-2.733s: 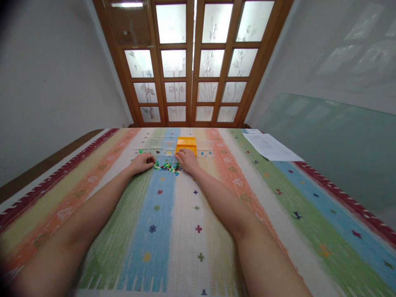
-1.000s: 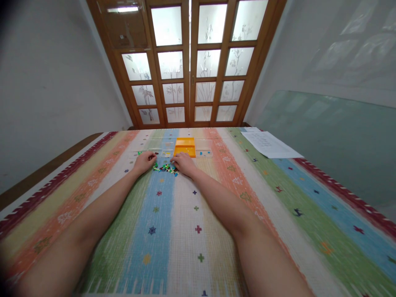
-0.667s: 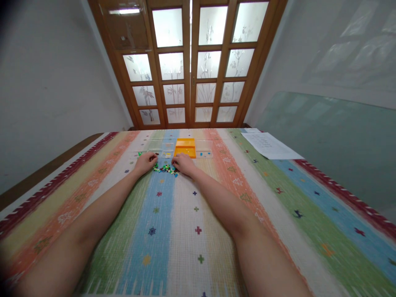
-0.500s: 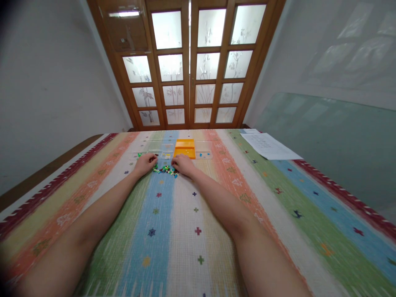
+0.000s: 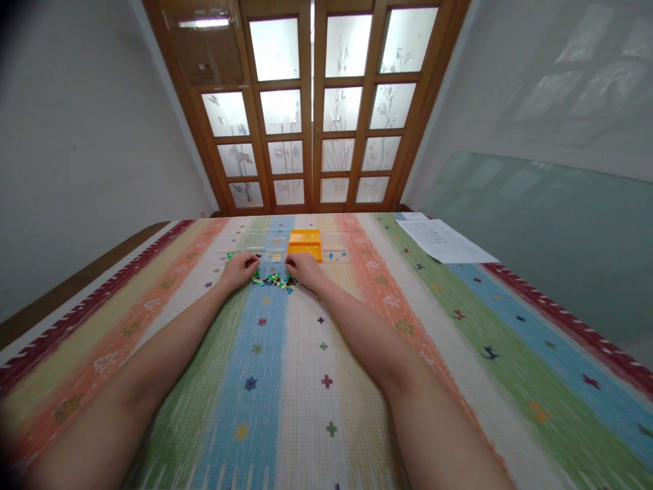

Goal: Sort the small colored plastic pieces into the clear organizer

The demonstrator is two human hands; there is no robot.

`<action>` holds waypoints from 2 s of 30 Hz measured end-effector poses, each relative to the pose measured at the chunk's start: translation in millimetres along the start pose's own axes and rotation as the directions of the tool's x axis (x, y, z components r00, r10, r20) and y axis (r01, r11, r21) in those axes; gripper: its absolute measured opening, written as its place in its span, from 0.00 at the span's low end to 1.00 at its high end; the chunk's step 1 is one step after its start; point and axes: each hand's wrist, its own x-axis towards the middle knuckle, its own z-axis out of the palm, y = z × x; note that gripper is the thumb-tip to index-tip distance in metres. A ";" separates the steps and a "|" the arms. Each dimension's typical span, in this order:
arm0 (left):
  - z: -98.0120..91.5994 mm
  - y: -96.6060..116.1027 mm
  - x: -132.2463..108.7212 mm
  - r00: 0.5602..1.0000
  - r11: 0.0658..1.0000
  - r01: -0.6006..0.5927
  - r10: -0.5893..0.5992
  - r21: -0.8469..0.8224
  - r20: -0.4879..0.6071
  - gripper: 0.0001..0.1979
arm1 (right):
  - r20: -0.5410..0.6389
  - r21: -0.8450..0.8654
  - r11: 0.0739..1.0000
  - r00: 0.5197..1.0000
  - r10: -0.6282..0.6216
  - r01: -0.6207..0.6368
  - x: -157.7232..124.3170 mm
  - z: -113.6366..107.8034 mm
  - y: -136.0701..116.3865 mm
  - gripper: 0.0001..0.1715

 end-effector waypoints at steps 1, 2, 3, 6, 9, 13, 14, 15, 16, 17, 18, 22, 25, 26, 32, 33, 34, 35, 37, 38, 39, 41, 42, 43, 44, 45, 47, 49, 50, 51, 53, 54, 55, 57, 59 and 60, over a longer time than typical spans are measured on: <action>0.2 -0.5 0.1 1.000 1.000 0.001 -0.001 -0.001 -0.004 0.10 | -0.036 0.025 1.000 0.999 0.015 -0.014 0.6 -0.3 0.9 0.07; 0.4 -0.8 0.1 1.000 1.000 0.000 0.000 -0.002 -0.008 0.10 | -0.074 0.045 0.999 0.997 0.027 -0.023 1.3 -0.9 2.0 0.07; 0.5 -0.9 0.1 1.000 1.000 -0.002 0.002 -0.003 -0.010 0.10 | -0.113 0.062 0.998 0.993 0.034 -0.027 2.0 -1.6 3.4 0.07; 0.3 -0.7 -0.2 1.000 1.000 -0.024 0.024 0.005 -0.011 0.10 | -0.218 0.096 0.995 0.975 0.053 -0.032 4.2 -4.4 10.2 0.06; -0.1 0.3 -0.7 1.000 0.999 -0.027 0.027 0.017 -0.002 0.10 | -0.289 0.130 0.989 0.951 0.113 -0.078 5.6 -7.2 19.8 0.07; 0.1 0.8 -1.0 1.000 0.999 -0.030 0.030 0.023 -0.007 0.10 | -0.343 0.151 0.972 0.912 0.224 -0.182 5.7 -10.6 30.6 0.08; 0.2 0.7 -1.0 0.999 0.999 -0.031 0.031 0.023 -0.008 0.10 | -0.342 0.153 0.966 0.907 0.248 -0.206 5.5 -11.2 31.9 0.09; 0.4 0.5 -1.0 0.999 0.999 -0.031 0.031 0.022 -0.009 0.09 | -0.336 0.153 0.962 0.904 0.265 -0.225 5.3 -11.7 32.4 0.10; 0.6 0.3 -1.0 0.999 0.999 -0.031 0.031 0.020 -0.008 0.10 | -0.328 0.149 0.961 0.906 0.269 -0.232 5.0 -11.9 32.0 0.12; 0.7 0.0 -1.1 0.999 0.999 -0.032 0.033 0.018 -0.008 0.10 | -0.320 0.139 0.965 0.912 0.258 -0.224 4.8 -11.8 30.7 0.13; 0.9 -0.2 -1.1 0.999 0.999 -0.035 0.035 0.016 -0.009 0.10 | -0.309 0.125 0.972 0.923 0.230 -0.200 4.7 -11.4 28.6 0.13; 1.8 -1.6 -1.2 0.999 0.999 -0.036 0.036 0.007 -0.007 0.10 | -0.186 0.056 0.998 0.982 0.024 -0.013 3.8 -6.4 14.1 0.09; 2.6 -2.5 -1.0 1.000 1.000 -0.031 0.031 -0.004 -0.001 0.10 | -0.050 0.003 0.995 0.994 -0.101 0.102 1.4 -1.8 1.6 0.08; 2.8 -2.6 -0.9 1.000 0.999 -0.031 0.031 -0.007 -0.004 0.11 | -0.017 -0.018 0.991 0.991 -0.131 0.131 0.1 -0.8 -2.1 0.08; 2.9 -1.5 -0.8 0.999 0.999 -0.037 0.037 0.007 -0.006 0.11 | 0.100 -0.149 0.967 0.976 -0.193 0.206 -6.9 -3.0 -14.3 0.14; 2.9 -1.4 -0.8 0.999 0.999 -0.038 0.038 0.004 -0.005 0.11 | 0.117 -0.162 0.964 0.974 -0.193 0.210 -7.4 -3.8 -14.9 0.15; 2.9 -1.4 -0.9 0.999 0.999 -0.039 0.039 0.000 -0.003 0.11 | 0.131 -0.171 0.962 0.972 -0.194 0.215 -7.6 -4.4 -15.2 0.16; 3.0 -1.5 -1.0 0.999 0.999 -0.041 0.041 -0.005 -0.002 0.11 | 0.142 -0.178 0.959 0.970 -0.195 0.219 -7.7 -4.7 -15.4 0.17; 3.1 -1.7 -1.2 0.999 0.999 -0.045 0.045 -0.012 -0.003 0.11 | 0.152 -0.188 0.956 0.968 -0.199 0.226 -7.4 -4.4 -15.4 0.18; 3.1 -1.7 -1.3 0.999 0.999 -0.045 0.045 -0.013 -0.004 0.11 | 0.152 -0.192 0.954 0.968 -0.200 0.228 -7.2 -3.8 -15.3 0.18; 3.0 -1.6 -1.3 0.999 0.999 -0.045 0.045 -0.013 -0.004 0.11 | 0.151 -0.196 0.953 0.968 -0.202 0.229 -7.0 -3.1 -15.2 0.18; 2.6 -1.1 -1.4 0.999 0.999 -0.042 0.042 -0.015 0.001 0.11 | 0.144 -0.201 0.952 0.968 -0.204 0.230 -6.7 -1.7 -14.7 0.19; 2.3 -0.6 -1.4 0.999 0.999 -0.038 0.038 -0.015 0.004 0.11 | 0.142 -0.201 0.952 0.968 -0.205 0.231 -6.6 -1.1 -14.4 0.19; 1.9 -0.2 -1.5 0.999 0.999 -0.035 0.035 -0.014 0.006 0.11 | 0.140 -0.201 0.952 0.968 -0.206 0.232 -6.6 -0.7 -14.0 0.19; 1.5 0.3 -1.6 0.999 0.999 -0.032 0.032 -0.013 0.008 0.11 | 0.138 -0.200 0.952 0.968 -0.208 0.233 -6.5 -0.4 -13.5 0.19; 1.1 0.7 -1.7 0.999 0.999 -0.031 0.031 -0.013 0.010 0.11 | 0.137 -0.198 0.951 0.968 -0.212 0.236 -6.5 -0.3 -13.1 0.18; 0.6 1.4 -1.9 0.999 0.999 -0.031 0.031 -0.014 0.014 0.11 | 0.138 -0.192 0.950 0.966 -0.220 0.244 -6.4 -0.5 -12.4 0.18; 0.5 2.0 -2.1 0.999 0.999 -0.032 0.033 -0.014 0.014 0.11 | 0.139 -0.185 0.952 0.965 -0.221 0.244 -6.5 -0.8 -12.1 0.18; 0.5 2.3 -2.2 0.999 0.999 -0.032 0.032 -0.012 0.013 0.11 | 0.139 -0.180 0.953 0.966 -0.219 0.242 -6.6 -1.0 -12.1 0.17; 0.4 2.6 -2.2 0.999 1.000 -0.030 0.030 -0.009 0.012 0.11 | 0.137 -0.175 0.955 0.967 -0.217 0.239 -6.6 -1.2 -12.3 0.17; 0.2 3.2 -2.3 1.000 1.000 -0.028 0.028 -0.005 0.012 0.11 | 0.133 -0.163 0.959 0.968 -0.212 0.232 -6.5 -1.6 -12.9 0.16; 0.0 3.6 -2.4 1.000 1.000 -0.026 0.026 -0.004 0.014 0.11 | 0.134 -0.159 0.960 0.969 -0.209 0.229 -6.4 -1.7 -13.3 0.16; -0.2 3.9 -2.4 1.000 1.000 -0.024 0.024 -0.002 0.017 0.11 | 0.137 -0.158 0.961 0.969 -0.206 0.226 -6.2 -1.7 -13.7 0.16; -0.6 4.2 -2.5 1.000 1.000 -0.019 0.019 0.000 0.022 0.11 | 0.145 -0.160 0.963 0.970 -0.194 0.217 -5.8 -1.6 -14.3 0.16; -0.5 4.2 -2.6 1.000 1.000 -0.017 0.017 0.001 0.026 0.11 | 0.147 -0.157 0.965 0.971 -0.187 0.210 -5.6 -1.2 -14.5 0.16; -0.3 3.9 -2.5 0.999 1.000 -0.018 0.018 0.001 0.027 0.11 | 0.146 -0.154 0.966 0.971 -0.187 0.209 -5.5 -0.9 -14.4 0.16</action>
